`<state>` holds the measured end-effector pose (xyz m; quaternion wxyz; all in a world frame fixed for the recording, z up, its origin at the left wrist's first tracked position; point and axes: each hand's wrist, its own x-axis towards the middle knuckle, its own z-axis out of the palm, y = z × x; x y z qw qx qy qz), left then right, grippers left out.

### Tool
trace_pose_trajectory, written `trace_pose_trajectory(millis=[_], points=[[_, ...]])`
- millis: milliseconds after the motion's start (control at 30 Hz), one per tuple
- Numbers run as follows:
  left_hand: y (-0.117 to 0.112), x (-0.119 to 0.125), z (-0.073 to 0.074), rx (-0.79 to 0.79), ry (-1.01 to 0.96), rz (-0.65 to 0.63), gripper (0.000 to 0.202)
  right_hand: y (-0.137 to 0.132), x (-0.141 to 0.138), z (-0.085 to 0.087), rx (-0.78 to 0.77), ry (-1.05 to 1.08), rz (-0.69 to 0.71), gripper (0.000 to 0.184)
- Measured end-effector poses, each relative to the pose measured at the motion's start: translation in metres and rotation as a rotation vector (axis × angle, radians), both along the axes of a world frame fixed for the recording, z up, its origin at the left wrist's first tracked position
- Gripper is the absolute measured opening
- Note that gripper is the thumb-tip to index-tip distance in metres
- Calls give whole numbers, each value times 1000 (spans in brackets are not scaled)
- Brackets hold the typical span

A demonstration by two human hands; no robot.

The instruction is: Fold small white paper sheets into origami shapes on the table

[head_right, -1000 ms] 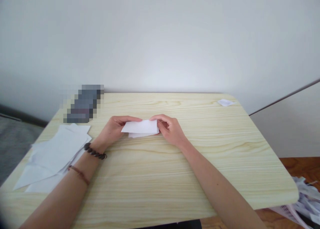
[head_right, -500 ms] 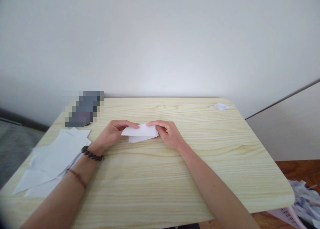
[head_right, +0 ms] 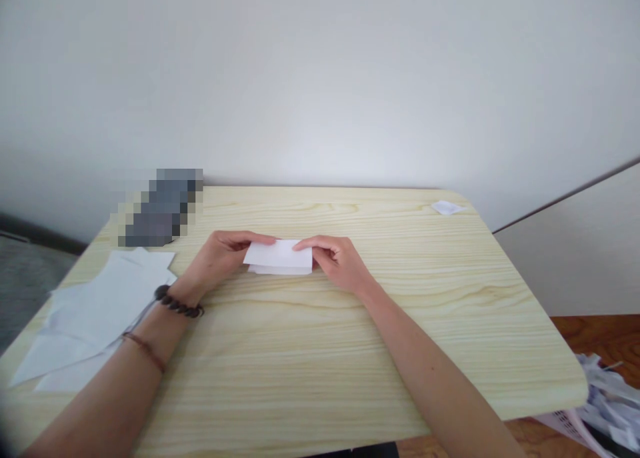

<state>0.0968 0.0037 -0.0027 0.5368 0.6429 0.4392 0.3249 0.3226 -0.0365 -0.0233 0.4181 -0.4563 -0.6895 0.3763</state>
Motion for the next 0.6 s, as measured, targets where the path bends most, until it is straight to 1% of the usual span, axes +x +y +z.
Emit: trace_pose_trajectory(millis=[100,200,333,400,433,500,600], points=[[1,-2,1,-32,-21,-1,30,0,0,1,7,-18,-24,33],[2,-4,1,-68,-64,-16,24,0,1,0,14,-26,-37,33],[4,-5,0,-171,-220,-28,24,1,2,-1,51,-37,-35,34],[3,-5,0,-186,-251,-24,27,1,2,-1,84,-35,-22,34],[3,-4,0,-170,-216,-14,29,1,2,-1,100,-34,-10,35],[1,-2,2,-97,-59,-10,35,1,1,-2,122,-38,12,34],[0,-1,3,12,179,-59,41,-1,-1,-3,89,-32,0,31]])
